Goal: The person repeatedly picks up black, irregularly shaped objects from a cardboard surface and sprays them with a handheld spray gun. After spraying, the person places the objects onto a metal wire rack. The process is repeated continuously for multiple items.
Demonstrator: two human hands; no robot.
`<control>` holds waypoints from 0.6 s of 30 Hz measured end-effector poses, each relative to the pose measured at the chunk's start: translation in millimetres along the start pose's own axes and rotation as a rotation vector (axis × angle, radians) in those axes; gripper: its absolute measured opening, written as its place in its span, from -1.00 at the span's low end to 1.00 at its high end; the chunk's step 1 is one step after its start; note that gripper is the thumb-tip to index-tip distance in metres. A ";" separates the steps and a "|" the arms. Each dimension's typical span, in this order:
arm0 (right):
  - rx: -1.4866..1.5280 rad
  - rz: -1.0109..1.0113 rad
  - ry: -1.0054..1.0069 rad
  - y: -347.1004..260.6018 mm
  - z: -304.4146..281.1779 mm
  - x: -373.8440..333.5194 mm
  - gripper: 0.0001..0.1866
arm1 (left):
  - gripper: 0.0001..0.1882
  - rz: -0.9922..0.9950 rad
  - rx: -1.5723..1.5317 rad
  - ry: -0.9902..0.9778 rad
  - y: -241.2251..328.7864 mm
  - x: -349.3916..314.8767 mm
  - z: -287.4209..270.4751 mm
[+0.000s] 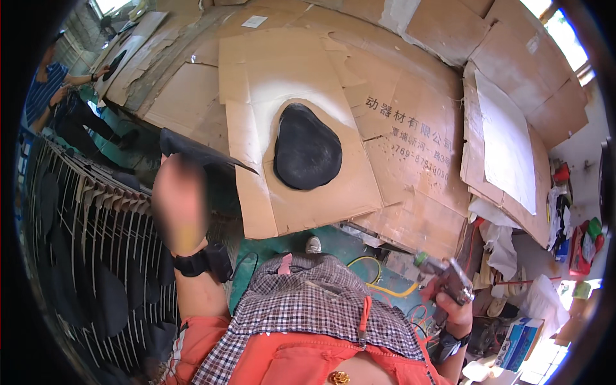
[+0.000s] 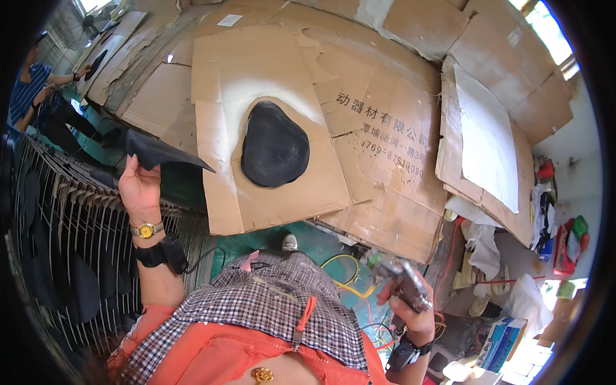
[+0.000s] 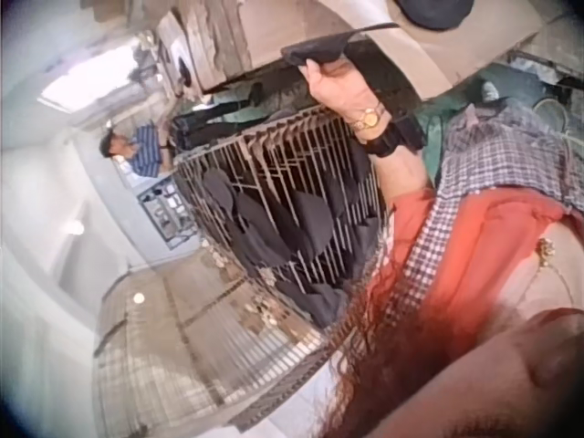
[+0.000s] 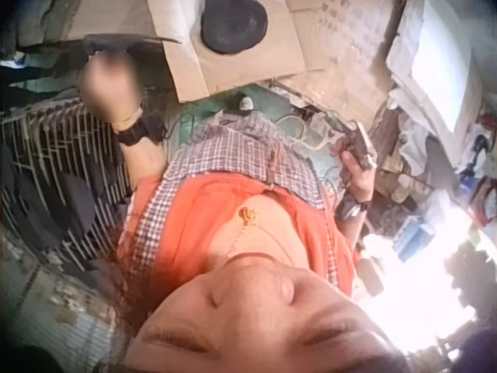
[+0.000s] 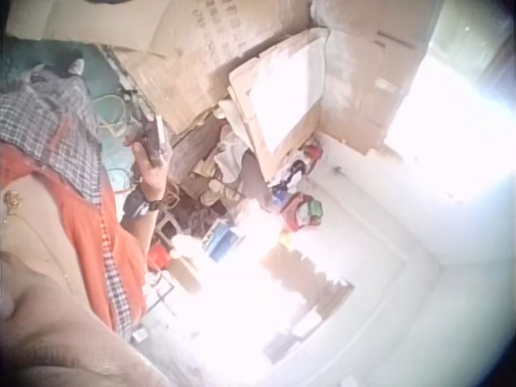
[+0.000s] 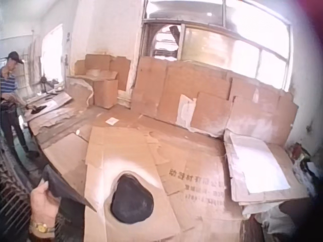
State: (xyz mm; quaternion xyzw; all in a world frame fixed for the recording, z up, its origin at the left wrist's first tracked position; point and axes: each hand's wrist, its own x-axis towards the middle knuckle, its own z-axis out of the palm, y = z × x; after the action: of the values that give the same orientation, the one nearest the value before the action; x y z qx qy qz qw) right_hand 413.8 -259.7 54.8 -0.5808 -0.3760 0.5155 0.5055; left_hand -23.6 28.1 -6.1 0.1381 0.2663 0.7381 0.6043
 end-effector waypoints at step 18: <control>0.033 0.002 0.022 3.7 2.6 -12.7 -0.30 | -0.64 -0.061 -0.017 -0.079 -6.3 10.7 -6.0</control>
State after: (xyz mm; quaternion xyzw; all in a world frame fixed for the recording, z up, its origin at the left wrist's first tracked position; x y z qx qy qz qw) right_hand 408.6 -272.0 54.1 -0.5783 -0.3613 0.5158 0.5186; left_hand -24.1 37.8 -15.8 0.1536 0.2402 0.7157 0.6376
